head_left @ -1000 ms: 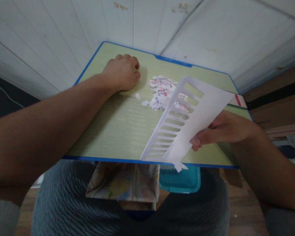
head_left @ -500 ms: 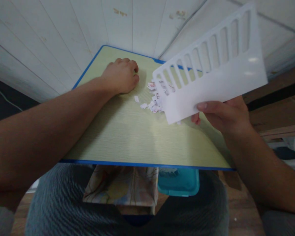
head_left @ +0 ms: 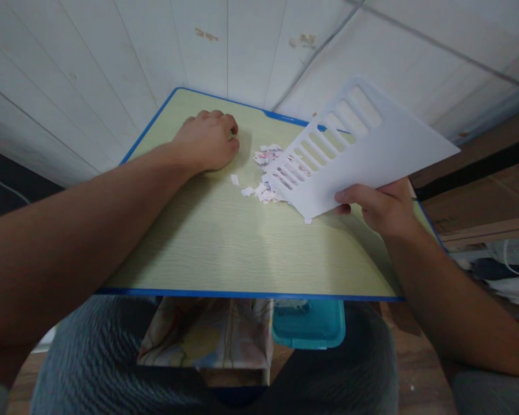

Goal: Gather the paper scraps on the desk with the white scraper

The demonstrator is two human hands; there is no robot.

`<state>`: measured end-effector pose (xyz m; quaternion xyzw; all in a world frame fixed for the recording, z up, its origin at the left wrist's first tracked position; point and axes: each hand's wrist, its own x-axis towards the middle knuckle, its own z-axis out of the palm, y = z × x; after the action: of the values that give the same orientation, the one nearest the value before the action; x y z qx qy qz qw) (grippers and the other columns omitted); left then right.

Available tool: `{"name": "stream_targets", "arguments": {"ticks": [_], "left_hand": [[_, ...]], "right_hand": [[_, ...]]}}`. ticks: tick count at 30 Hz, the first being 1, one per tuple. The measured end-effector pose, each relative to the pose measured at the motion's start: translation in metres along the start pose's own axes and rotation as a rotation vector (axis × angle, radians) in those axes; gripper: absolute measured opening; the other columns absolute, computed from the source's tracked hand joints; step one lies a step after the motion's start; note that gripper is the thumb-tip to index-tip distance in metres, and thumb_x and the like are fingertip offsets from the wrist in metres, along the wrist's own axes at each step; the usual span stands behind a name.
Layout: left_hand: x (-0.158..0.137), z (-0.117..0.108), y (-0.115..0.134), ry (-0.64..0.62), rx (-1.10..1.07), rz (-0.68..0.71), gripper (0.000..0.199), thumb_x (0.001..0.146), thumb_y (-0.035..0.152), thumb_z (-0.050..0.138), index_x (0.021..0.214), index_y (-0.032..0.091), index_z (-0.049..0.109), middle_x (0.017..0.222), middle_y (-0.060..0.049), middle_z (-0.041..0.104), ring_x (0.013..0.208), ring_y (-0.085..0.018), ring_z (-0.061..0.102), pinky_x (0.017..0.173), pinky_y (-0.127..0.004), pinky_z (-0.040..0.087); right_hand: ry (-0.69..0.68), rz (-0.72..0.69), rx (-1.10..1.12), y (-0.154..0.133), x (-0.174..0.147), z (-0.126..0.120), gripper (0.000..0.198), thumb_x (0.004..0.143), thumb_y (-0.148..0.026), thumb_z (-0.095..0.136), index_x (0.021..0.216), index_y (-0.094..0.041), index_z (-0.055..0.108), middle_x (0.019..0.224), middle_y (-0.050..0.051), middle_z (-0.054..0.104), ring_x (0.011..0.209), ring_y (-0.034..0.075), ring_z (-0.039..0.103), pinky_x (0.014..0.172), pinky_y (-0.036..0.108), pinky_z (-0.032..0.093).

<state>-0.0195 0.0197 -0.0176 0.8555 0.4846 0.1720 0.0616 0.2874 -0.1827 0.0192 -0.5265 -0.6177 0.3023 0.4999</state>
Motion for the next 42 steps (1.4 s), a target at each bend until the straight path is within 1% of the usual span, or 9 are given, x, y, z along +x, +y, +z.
{"name": "stream_targets", "arguments": {"ticks": [5,9,12,15,19,23,28,34,42], "left_hand": [[0.007,0.012,-0.015,0.037,-0.049,0.036,0.042,0.115,0.041,0.059,0.147,0.019,0.075,0.156,-0.010,0.071,0.156,-0.042,0.057,0.137,-0.064,0.039],[0.013,0.020,-0.023,0.013,-0.049,0.006,0.044,0.116,0.042,0.059,0.151,0.018,0.073,0.162,-0.010,0.067,0.161,-0.044,0.051,0.140,-0.067,0.033],[0.014,0.021,-0.021,0.003,-0.046,-0.026,0.044,0.116,0.039,0.059,0.152,0.018,0.072,0.167,-0.011,0.063,0.166,-0.047,0.045,0.142,-0.069,0.029],[0.010,0.015,-0.012,0.009,-0.022,-0.030,0.041,0.116,0.033,0.058,0.151,0.015,0.071,0.164,-0.013,0.064,0.164,-0.045,0.047,0.141,-0.067,0.030],[0.000,0.003,0.004,0.013,0.018,-0.030,0.038,0.117,0.027,0.060,0.148,0.007,0.071,0.157,-0.017,0.068,0.153,-0.038,0.057,0.136,-0.059,0.041],[-0.006,-0.005,0.015,0.051,0.061,-0.058,0.035,0.116,0.025,0.058,0.141,0.010,0.078,0.150,-0.017,0.074,0.142,-0.033,0.063,0.129,-0.049,0.049],[-0.017,-0.015,0.024,0.034,0.166,-0.065,0.039,0.113,0.026,0.057,0.139,0.013,0.082,0.149,-0.019,0.076,0.144,-0.039,0.066,0.126,-0.054,0.053],[-0.067,-0.025,0.016,0.034,0.131,-0.142,0.052,0.113,0.035,0.053,0.155,0.010,0.074,0.161,-0.023,0.070,0.155,-0.042,0.062,0.130,-0.057,0.052],[-0.128,-0.025,0.011,0.119,0.165,-0.179,0.049,0.110,0.029,0.049,0.145,0.008,0.077,0.152,-0.024,0.075,0.146,-0.041,0.068,0.129,-0.053,0.052]], "right_hand": [[-0.133,0.068,0.127,-0.007,-0.002,0.004,0.014,0.065,-0.016,0.086,0.067,-0.021,0.074,0.060,0.000,0.070,0.044,0.018,0.059,0.038,0.029,0.045],[-0.391,0.143,0.136,-0.017,-0.004,0.004,0.012,0.075,-0.017,0.085,0.068,-0.021,0.076,0.060,0.001,0.072,0.048,0.018,0.063,0.044,0.029,0.051],[-0.541,0.172,0.092,-0.026,-0.005,0.002,0.009,0.082,-0.018,0.086,0.076,-0.021,0.079,0.065,0.001,0.075,0.056,0.020,0.069,0.053,0.030,0.058],[-0.570,0.189,0.048,-0.033,-0.009,0.001,0.011,0.085,-0.019,0.086,0.076,-0.020,0.080,0.065,0.001,0.076,0.059,0.019,0.072,0.056,0.029,0.059],[-0.460,0.234,0.052,-0.032,-0.036,0.002,0.019,0.084,-0.022,0.085,0.067,-0.019,0.077,0.064,0.005,0.076,0.057,0.019,0.071,0.054,0.028,0.057],[-0.174,0.309,0.130,-0.021,-0.078,0.006,0.017,0.078,-0.030,0.087,0.069,-0.018,0.080,0.061,0.006,0.077,0.051,0.019,0.068,0.052,0.030,0.057],[0.052,0.291,0.211,-0.006,-0.107,0.014,0.019,0.073,-0.032,0.085,0.064,-0.018,0.077,0.058,0.006,0.074,0.049,0.018,0.064,0.052,0.030,0.055],[0.142,0.247,0.305,0.012,-0.101,0.018,0.015,0.067,-0.033,0.082,0.069,-0.020,0.075,0.056,0.004,0.072,0.044,0.017,0.059,0.046,0.030,0.050],[0.207,0.224,0.355,0.014,-0.098,0.021,0.018,0.061,-0.033,0.081,0.069,-0.021,0.070,0.052,0.004,0.068,0.042,0.016,0.055,0.042,0.028,0.048]]}}
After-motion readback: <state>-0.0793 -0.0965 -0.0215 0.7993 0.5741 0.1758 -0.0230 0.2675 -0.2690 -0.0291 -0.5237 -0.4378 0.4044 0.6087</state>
